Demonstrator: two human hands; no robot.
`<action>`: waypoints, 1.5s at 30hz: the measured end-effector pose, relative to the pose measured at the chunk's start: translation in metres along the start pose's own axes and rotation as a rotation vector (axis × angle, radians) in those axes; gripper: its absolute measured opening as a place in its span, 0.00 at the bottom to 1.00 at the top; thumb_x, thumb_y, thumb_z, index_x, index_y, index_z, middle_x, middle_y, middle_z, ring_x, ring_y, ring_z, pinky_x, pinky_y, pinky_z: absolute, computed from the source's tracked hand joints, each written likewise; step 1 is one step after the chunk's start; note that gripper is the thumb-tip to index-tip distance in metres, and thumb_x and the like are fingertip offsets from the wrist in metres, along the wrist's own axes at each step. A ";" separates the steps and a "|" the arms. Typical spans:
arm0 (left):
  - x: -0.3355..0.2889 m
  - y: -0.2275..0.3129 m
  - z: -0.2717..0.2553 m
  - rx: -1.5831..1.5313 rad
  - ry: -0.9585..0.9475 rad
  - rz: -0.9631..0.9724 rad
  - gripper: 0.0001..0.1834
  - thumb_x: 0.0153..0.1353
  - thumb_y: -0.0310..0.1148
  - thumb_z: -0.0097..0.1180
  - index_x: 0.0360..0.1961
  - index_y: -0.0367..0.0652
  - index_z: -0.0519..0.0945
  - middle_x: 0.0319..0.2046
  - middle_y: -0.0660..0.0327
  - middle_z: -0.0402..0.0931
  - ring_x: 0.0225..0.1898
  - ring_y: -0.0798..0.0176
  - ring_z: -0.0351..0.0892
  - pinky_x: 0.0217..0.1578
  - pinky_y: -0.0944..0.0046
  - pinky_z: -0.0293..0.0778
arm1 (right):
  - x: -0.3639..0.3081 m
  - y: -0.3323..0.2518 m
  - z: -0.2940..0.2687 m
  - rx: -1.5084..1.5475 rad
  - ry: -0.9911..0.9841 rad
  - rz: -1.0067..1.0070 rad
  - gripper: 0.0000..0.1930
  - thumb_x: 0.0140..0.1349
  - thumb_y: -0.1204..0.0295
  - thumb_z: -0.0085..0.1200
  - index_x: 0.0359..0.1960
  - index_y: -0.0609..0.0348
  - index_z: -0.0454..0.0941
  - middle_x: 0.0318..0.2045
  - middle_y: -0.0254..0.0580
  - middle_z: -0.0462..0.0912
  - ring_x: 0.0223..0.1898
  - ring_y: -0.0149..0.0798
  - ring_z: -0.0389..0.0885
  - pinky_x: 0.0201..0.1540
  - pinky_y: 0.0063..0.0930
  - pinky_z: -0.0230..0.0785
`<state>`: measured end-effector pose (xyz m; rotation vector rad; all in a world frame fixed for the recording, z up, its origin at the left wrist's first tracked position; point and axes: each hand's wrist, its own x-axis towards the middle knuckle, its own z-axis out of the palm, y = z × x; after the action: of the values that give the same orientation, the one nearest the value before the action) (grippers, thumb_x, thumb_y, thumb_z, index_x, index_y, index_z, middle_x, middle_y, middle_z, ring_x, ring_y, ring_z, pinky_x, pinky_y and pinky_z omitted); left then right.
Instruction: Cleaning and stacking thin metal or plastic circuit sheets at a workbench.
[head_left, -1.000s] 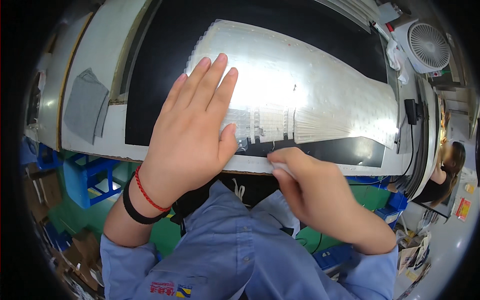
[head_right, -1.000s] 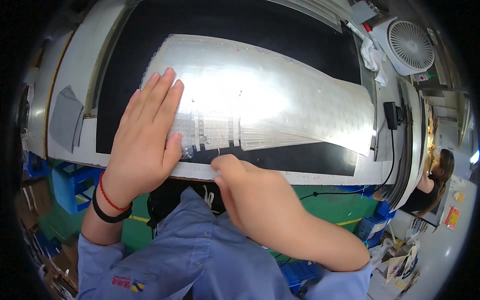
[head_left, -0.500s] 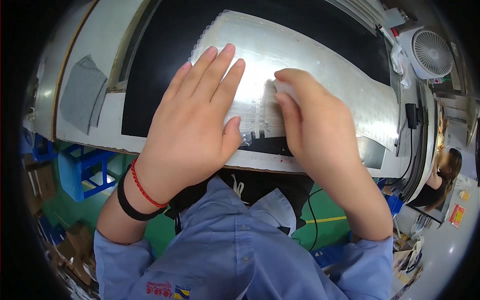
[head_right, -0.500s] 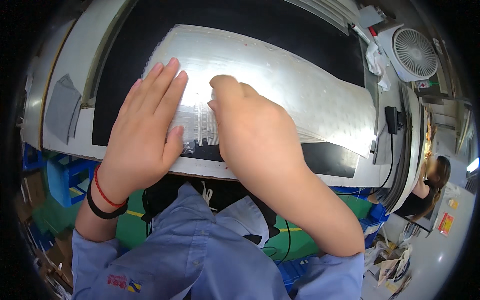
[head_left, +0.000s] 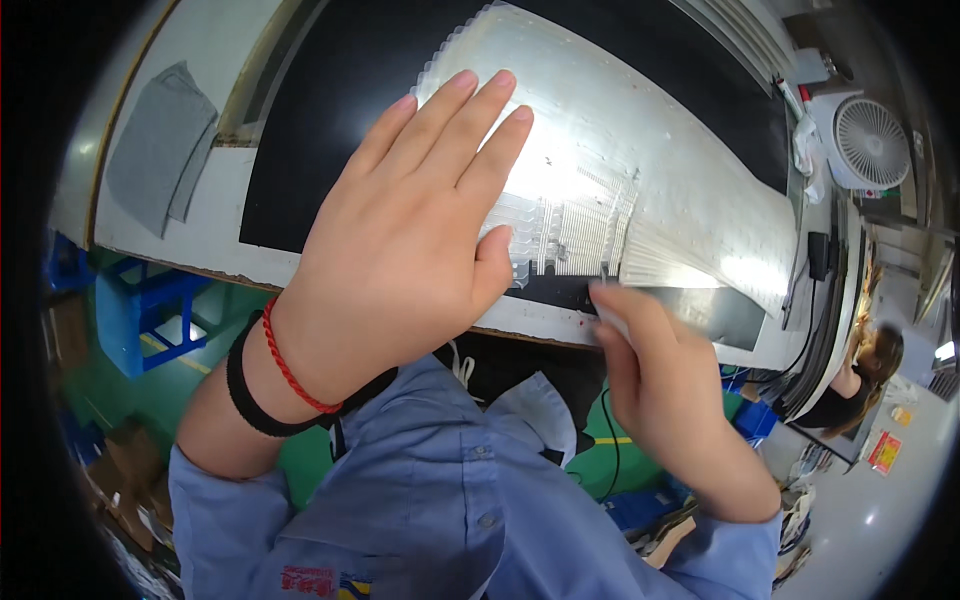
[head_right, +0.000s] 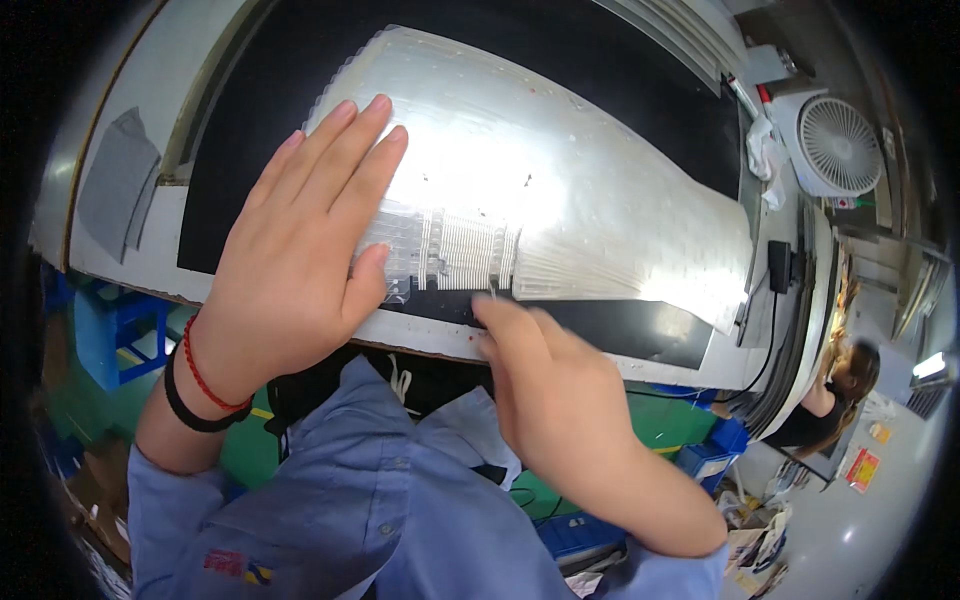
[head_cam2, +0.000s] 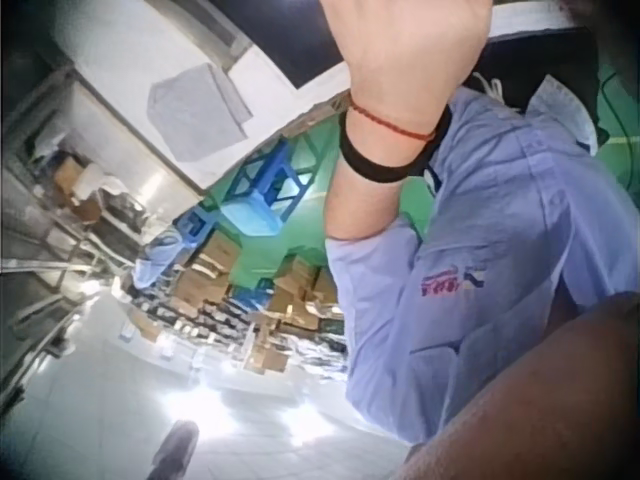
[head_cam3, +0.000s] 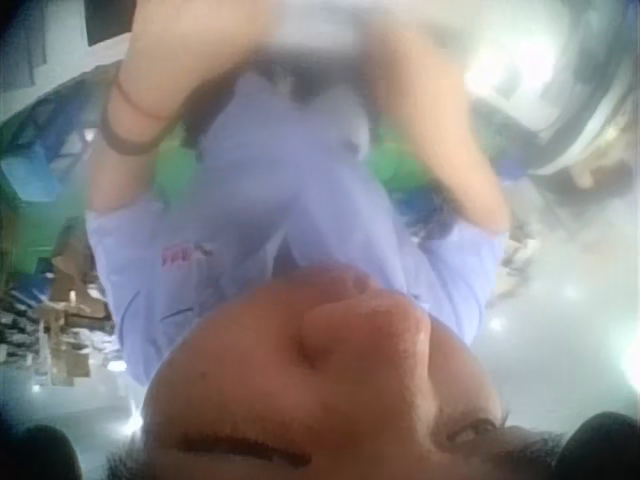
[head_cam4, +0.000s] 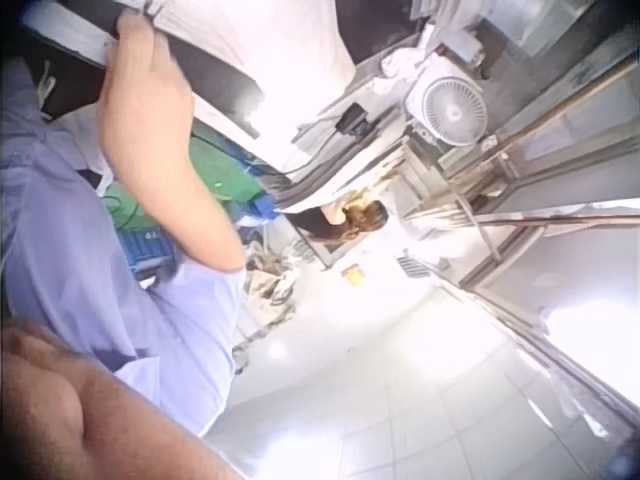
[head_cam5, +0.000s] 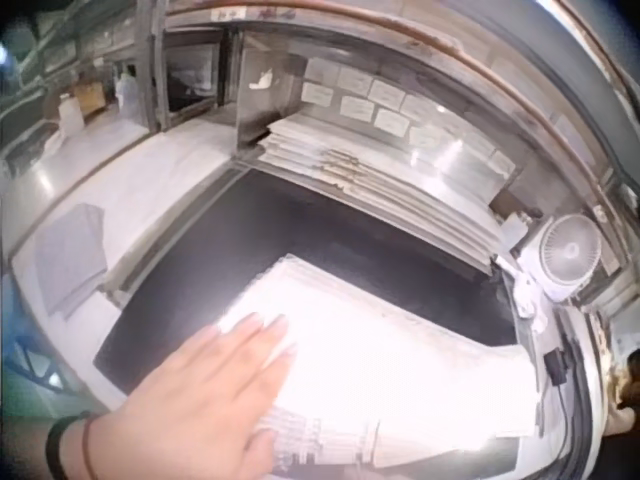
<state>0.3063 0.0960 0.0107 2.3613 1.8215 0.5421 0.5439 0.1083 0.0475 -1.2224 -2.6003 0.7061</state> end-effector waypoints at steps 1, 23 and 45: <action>0.000 -0.001 0.001 -0.002 0.011 0.000 0.36 0.58 0.31 0.54 0.70 0.36 0.64 0.72 0.47 0.59 0.73 0.44 0.58 0.71 0.45 0.55 | 0.002 0.004 -0.006 -0.011 -0.034 -0.068 0.11 0.63 0.79 0.56 0.46 0.62 0.75 0.32 0.55 0.83 0.32 0.57 0.84 0.34 0.45 0.76; -0.002 0.000 0.003 -0.026 0.043 0.024 0.37 0.57 0.31 0.55 0.70 0.36 0.64 0.72 0.47 0.60 0.73 0.43 0.59 0.71 0.45 0.55 | 0.019 -0.004 -0.023 0.094 -0.127 -0.030 0.09 0.64 0.78 0.55 0.46 0.64 0.77 0.32 0.59 0.83 0.34 0.61 0.85 0.37 0.48 0.76; -0.002 0.001 0.004 0.001 0.046 0.018 0.37 0.57 0.31 0.55 0.70 0.37 0.64 0.72 0.47 0.60 0.73 0.44 0.58 0.71 0.46 0.55 | 0.074 0.001 -0.015 0.037 0.090 -0.016 0.08 0.68 0.79 0.51 0.46 0.64 0.79 0.26 0.48 0.82 0.28 0.40 0.85 0.32 0.31 0.73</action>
<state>0.3085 0.0943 0.0070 2.3879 1.8210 0.6024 0.5021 0.1705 0.0570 -1.1925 -2.5106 0.6776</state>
